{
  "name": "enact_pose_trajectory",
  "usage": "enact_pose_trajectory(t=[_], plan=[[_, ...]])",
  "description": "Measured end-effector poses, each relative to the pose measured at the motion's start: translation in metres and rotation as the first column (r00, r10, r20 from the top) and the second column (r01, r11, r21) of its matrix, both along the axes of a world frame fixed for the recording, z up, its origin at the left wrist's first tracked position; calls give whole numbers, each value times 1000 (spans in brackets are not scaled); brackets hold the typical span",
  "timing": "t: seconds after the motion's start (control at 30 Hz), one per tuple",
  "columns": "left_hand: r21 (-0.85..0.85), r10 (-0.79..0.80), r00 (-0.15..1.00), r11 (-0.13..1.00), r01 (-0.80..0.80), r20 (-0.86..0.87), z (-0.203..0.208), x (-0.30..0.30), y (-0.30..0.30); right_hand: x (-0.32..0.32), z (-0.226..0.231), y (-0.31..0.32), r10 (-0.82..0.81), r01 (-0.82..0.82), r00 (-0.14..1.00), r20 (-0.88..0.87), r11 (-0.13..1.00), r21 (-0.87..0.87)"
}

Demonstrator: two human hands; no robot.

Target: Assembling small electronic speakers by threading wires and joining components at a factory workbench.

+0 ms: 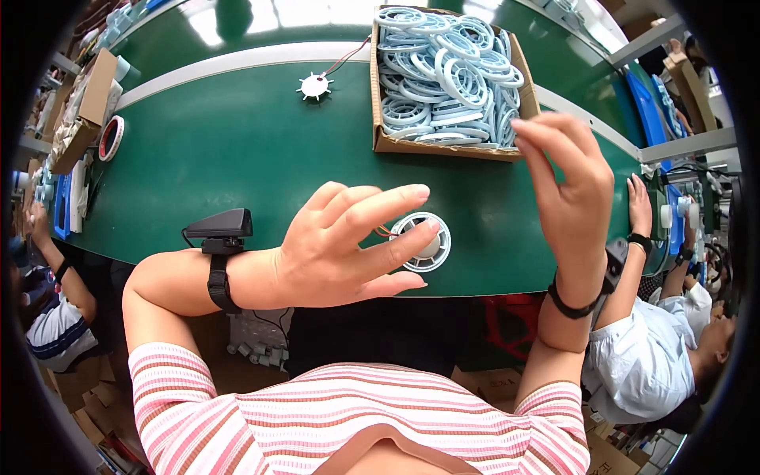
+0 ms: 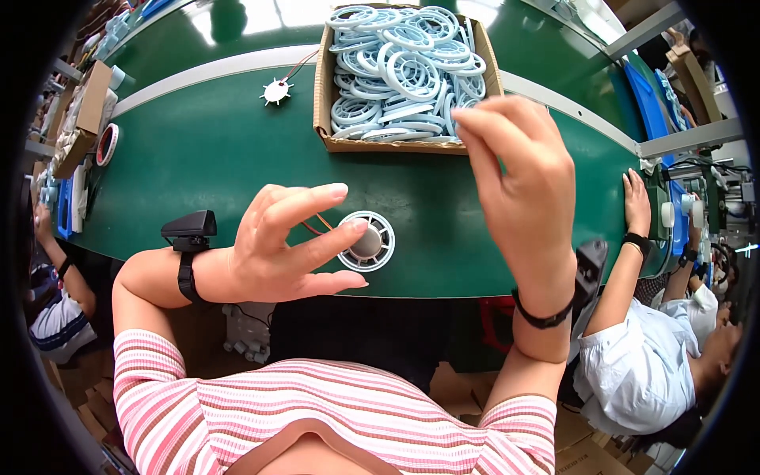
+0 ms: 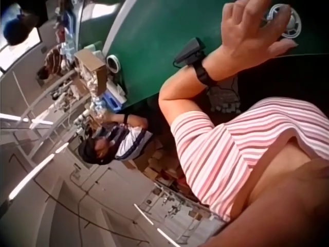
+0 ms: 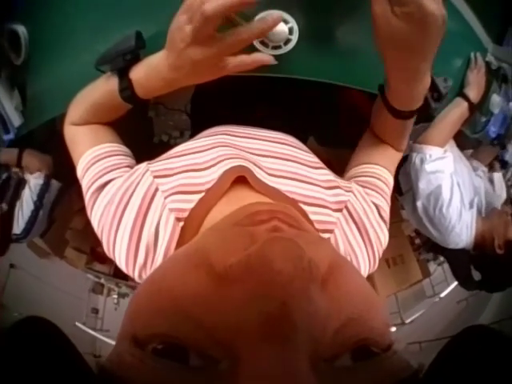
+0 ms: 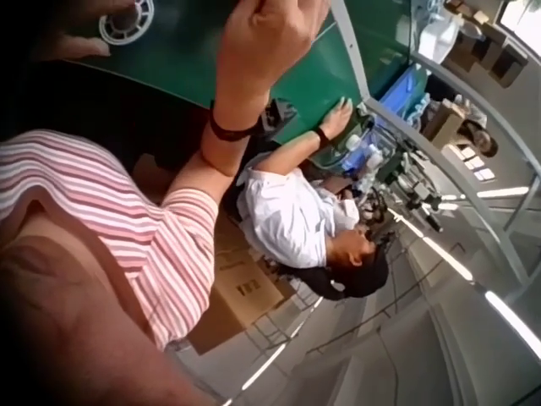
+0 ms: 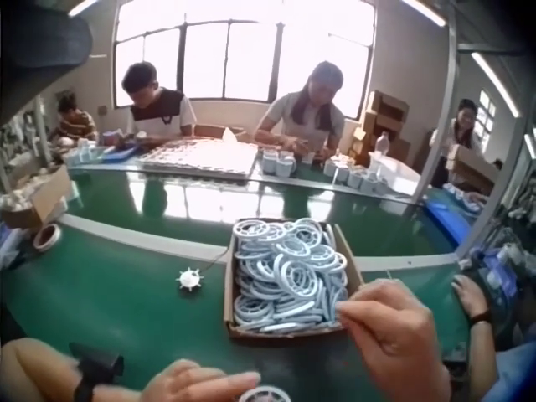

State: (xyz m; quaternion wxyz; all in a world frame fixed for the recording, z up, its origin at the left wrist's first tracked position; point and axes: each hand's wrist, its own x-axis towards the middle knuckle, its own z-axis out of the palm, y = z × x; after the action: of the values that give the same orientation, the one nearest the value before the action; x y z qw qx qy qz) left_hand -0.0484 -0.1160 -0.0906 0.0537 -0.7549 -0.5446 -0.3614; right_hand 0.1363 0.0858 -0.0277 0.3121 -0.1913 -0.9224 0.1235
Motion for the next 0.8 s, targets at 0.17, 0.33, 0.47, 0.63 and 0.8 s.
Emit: enact_pose_trajectory(t=[0.17, 0.33, 0.47, 0.63, 0.8], plan=[[328, 104, 990, 942, -68, -93, -8, 9, 10, -51, -21, 30, 12, -26, 998, 56, 965, 261], [226, -28, 974, 971, 80, -223, -12, 6, 12, -41, -6, 13, 47, -48, 999, 15, 989, 143], [-97, -94, 993, 991, 87, -67, -13, 0, 11, 3, 13, -30, 59, -59, 995, 86, 998, 0], [-193, -136, 987, 970, 150, 81, -11, -3, 15, 47, -19, -49, 27, -6, 934, 355, 998, -61], [-163, -91, 991, 981, 107, 100, -9, -2, 20, 59, -45, -48, -8, 77, 953, 303, 974, -214]])
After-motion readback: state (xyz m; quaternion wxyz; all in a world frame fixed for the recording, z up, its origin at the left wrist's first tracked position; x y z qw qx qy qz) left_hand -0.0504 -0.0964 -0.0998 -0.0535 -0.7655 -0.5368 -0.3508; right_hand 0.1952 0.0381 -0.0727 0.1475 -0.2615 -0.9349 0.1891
